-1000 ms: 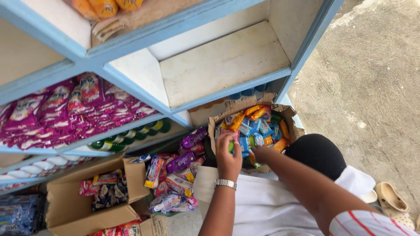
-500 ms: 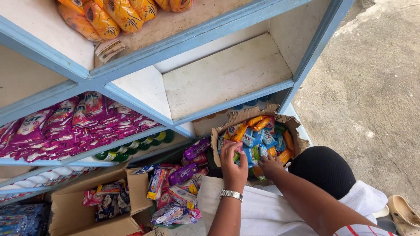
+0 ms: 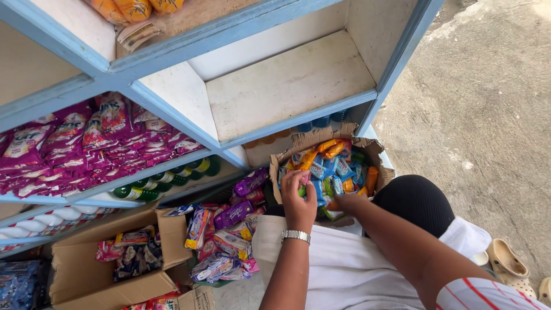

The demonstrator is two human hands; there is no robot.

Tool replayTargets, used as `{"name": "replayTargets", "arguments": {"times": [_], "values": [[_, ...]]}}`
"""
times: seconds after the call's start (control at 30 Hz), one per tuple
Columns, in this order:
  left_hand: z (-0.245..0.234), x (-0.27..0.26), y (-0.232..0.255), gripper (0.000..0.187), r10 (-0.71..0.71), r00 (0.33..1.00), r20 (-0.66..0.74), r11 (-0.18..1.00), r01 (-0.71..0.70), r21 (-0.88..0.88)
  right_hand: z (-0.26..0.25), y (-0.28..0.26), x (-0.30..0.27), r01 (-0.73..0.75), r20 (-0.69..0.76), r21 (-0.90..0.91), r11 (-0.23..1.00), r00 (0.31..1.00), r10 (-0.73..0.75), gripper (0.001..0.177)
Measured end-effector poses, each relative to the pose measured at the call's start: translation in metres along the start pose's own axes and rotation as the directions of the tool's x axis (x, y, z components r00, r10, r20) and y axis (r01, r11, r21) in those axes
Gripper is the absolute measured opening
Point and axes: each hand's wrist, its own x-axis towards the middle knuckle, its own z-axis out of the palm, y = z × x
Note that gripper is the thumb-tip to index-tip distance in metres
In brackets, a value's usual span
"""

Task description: Stocking and organizing snack packages on grocery store shelves from cardboard boxes.

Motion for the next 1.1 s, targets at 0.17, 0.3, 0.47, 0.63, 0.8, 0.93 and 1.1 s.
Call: {"name": "replayTargets", "arguments": {"times": [0.17,0.3,0.47,0.63,0.8,0.93,1.1], "values": [[-0.003,-0.005,-0.003,0.024,-0.003,1.0,-0.013,0.999,0.003,-0.032,-0.041,0.009,-0.001,0.05,-0.111,0.5,0.865,0.994,0.007,0.054],[0.003,-0.007,-0.013,0.033,-0.008,1.0,-0.003,1.0,0.008,-0.023,-0.086,0.017,-0.039,0.353,-0.453,0.644,0.679,0.891,-0.032,0.047],[-0.003,-0.01,-0.006,0.047,-0.016,0.998,0.053,1.0,0.017,-0.01,-0.136,0.001,-0.12,0.494,-0.558,0.695,0.522,0.829,-0.041,0.046],[-0.01,-0.013,0.006,0.073,0.168,0.963,0.21,0.982,-0.182,0.05,-0.152,-0.008,-0.166,0.667,-0.636,0.701,0.252,0.744,-0.204,0.041],[-0.004,-0.025,-0.023,0.059,0.131,0.955,0.265,0.989,-0.144,0.03,-0.193,-0.036,-0.259,0.716,-0.696,0.698,-0.023,0.67,-0.258,0.052],[0.001,-0.034,-0.039,0.038,-0.1,0.941,0.324,0.983,0.142,-0.112,-0.204,-0.033,-0.288,0.715,-0.741,0.67,-0.199,0.63,-0.234,0.046],[-0.022,-0.051,0.026,0.05,-0.302,0.774,0.557,0.695,0.579,-0.427,-0.205,-0.02,-0.28,0.667,-0.77,0.613,-0.423,0.624,-0.132,0.046]]}}
